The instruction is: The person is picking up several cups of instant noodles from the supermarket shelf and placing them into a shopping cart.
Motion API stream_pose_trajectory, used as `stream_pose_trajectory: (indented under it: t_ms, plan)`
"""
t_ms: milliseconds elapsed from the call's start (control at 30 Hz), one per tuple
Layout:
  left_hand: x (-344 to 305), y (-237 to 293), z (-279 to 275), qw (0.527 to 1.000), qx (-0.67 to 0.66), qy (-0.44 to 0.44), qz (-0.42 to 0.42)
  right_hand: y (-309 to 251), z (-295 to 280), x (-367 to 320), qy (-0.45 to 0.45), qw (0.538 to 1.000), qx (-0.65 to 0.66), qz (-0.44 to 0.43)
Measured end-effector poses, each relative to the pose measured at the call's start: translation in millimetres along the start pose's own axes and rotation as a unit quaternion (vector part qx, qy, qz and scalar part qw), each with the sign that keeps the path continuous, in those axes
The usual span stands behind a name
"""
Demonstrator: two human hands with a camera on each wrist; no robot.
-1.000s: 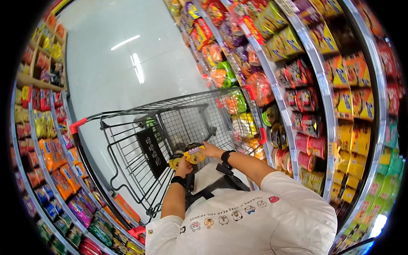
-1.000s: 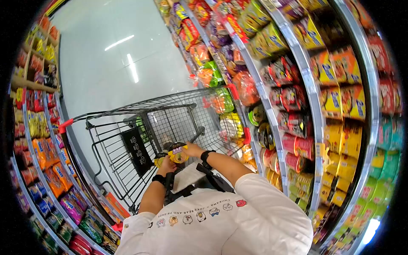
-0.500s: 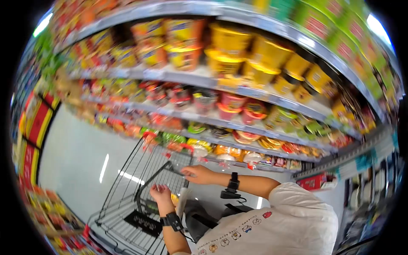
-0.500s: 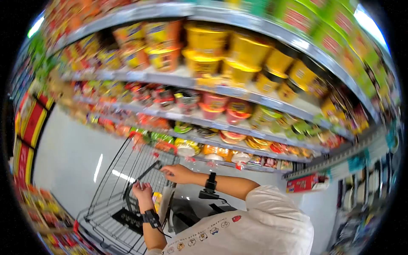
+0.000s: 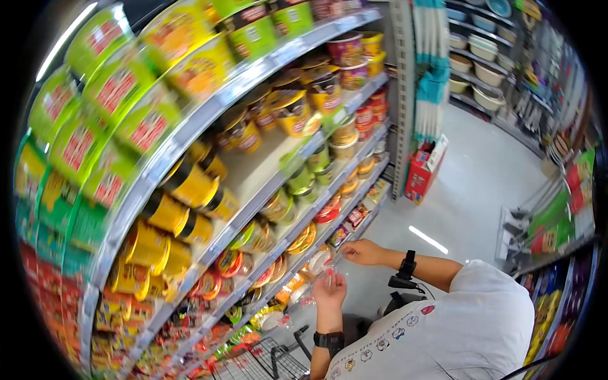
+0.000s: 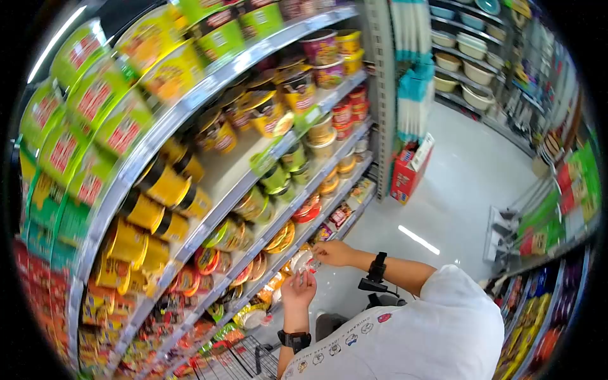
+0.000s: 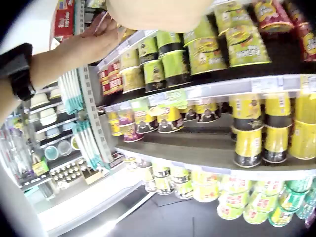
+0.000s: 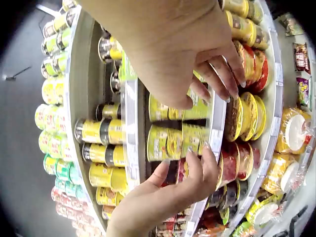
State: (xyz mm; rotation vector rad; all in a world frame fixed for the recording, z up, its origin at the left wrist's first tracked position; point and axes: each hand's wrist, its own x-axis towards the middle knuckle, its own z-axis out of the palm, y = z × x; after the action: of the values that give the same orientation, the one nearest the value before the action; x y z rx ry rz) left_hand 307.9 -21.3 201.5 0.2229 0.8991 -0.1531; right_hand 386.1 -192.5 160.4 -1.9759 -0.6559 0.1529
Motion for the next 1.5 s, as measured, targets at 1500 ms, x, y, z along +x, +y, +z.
stream_pose_trajectory:
  t_ms: [1500]
  plan:
    - [73.8,76.1,399.1,0.731,0.436,-0.203,0.484,-56.6,-272.9,286.0,0.152,0.963,-0.114,-0.191]
